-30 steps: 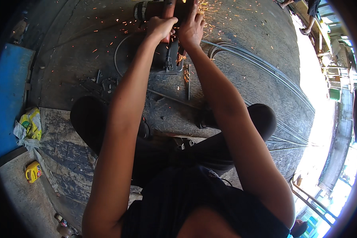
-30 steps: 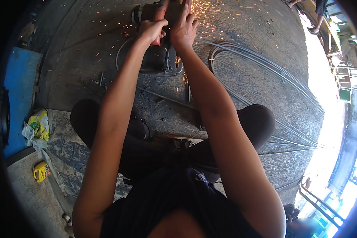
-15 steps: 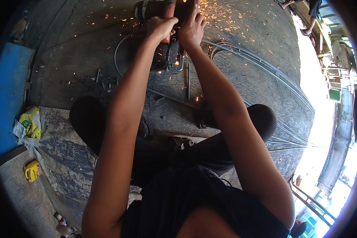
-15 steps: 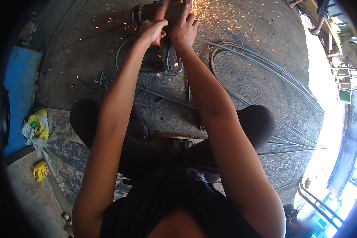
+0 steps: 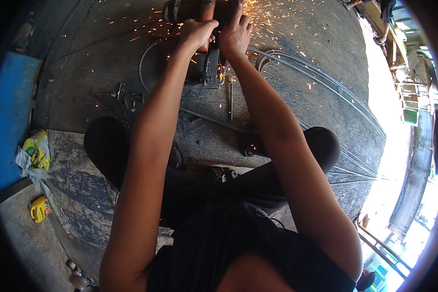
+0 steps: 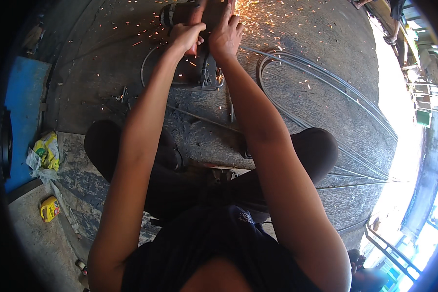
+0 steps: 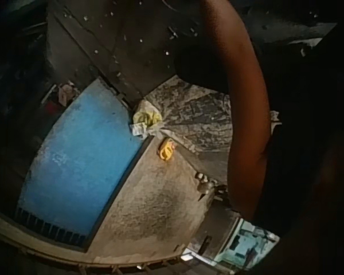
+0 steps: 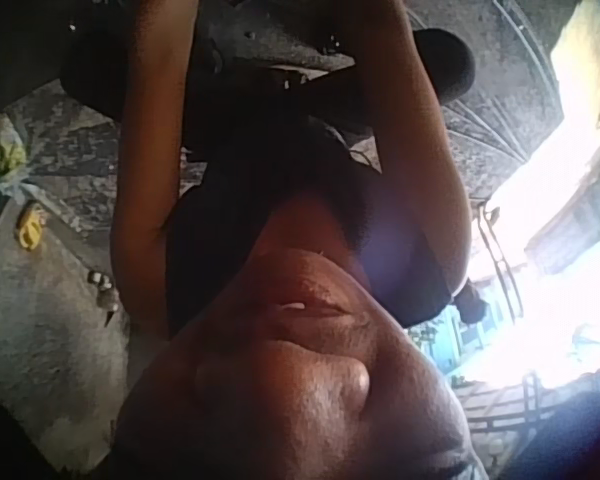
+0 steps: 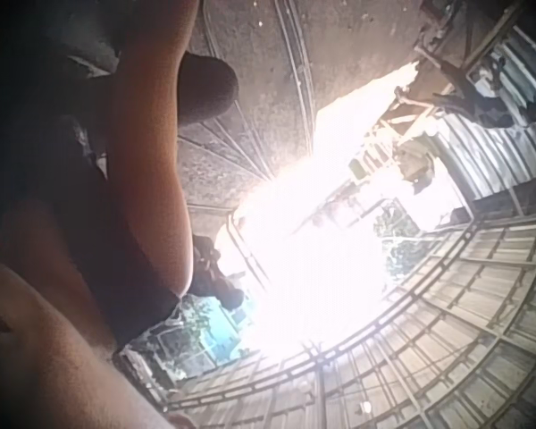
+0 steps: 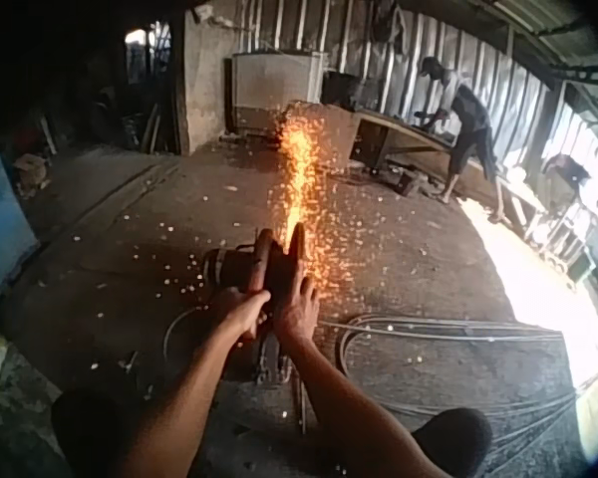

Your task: Using a metal chop saw to cut lengths of rebar on a fabrication floor.

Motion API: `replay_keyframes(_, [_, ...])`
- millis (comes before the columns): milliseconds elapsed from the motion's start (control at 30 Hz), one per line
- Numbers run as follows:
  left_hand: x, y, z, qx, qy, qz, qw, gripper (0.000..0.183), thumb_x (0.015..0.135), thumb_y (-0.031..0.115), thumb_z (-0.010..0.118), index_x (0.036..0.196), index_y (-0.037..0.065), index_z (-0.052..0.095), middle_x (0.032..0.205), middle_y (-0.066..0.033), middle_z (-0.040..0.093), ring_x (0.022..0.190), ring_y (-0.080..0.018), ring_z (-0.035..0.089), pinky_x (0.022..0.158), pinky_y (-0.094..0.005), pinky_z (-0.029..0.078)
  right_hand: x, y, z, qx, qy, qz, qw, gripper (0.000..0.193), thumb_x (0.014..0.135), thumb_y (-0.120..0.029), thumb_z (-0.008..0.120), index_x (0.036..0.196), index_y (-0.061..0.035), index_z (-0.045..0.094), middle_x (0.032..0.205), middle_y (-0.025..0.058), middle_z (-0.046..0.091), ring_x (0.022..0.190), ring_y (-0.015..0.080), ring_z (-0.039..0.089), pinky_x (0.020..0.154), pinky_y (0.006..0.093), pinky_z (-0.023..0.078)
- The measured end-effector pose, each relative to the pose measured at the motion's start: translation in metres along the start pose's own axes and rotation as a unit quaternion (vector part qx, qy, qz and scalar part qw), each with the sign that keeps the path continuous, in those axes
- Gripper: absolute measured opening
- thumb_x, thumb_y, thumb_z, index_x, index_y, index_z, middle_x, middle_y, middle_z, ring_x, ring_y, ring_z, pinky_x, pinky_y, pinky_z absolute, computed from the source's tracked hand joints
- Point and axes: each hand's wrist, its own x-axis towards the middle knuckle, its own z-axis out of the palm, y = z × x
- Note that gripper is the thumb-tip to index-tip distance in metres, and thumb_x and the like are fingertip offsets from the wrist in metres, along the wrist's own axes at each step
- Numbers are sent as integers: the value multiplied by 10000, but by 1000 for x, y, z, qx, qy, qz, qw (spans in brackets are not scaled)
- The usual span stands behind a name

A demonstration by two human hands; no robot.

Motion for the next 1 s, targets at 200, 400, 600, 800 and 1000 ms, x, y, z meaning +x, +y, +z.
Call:
replay_keyframes(200, [-1, -6, 1, -12, -4, -3, 1000, 363, 776, 325, 715, 762, -37, 720, 649, -122, 703, 604, -178, 706, 618, -308, 564, -3, 9, 9, -12, -1, -22, 1000, 892, 851, -239, 662, 1580, -83, 173, 1291, 265, 477, 1151, 470, 500, 953, 533, 460])
replay_keyframes(400, [-11, -33, 9, -41, 12, 1, 999, 352, 785, 303, 732, 800, -47, 700, 640, -117, 690, 580, -168, 690, 568, -303, 553, -27, 15, 14, -8, -1, -29, 1000, 812, 883, -218, 601, 1576, -72, 203, 1272, 247, 460, 1113, 459, 486, 925, 523, 458])
replay_keyframes(600, [6, -16, 7, -49, 12, -38, 998, 363, 764, 306, 749, 786, -52, 698, 642, -123, 691, 583, -179, 700, 569, -308, 564, -8, 5, 5, -22, 15, -26, 999, 682, 916, -234, 585, 1516, -32, 329, 1215, 216, 542, 1055, 413, 548, 903, 500, 476])
replay_keyframes(800, [74, 35, 3, -83, -74, -100, 989, 291, 813, 305, 687, 879, 22, 675, 742, -107, 648, 631, -211, 628, 545, -366, 511, 64, -12, -23, -33, -88, -19, 995, 1041, 828, -300, 745, 1597, -131, 64, 1351, 274, 468, 1227, 503, 486, 1018, 547, 446])
replay_keyframes(1000, [89, 100, -12, 24, -52, 32, 998, 383, 853, 260, 605, 1132, 1, 646, 978, -156, 694, 845, -265, 682, 694, -385, 542, 136, -29, -39, -18, -175, 41, 984, 1072, 835, -409, 755, 1595, -231, 20, 1456, 299, 398, 1307, 539, 435, 1048, 584, 422])
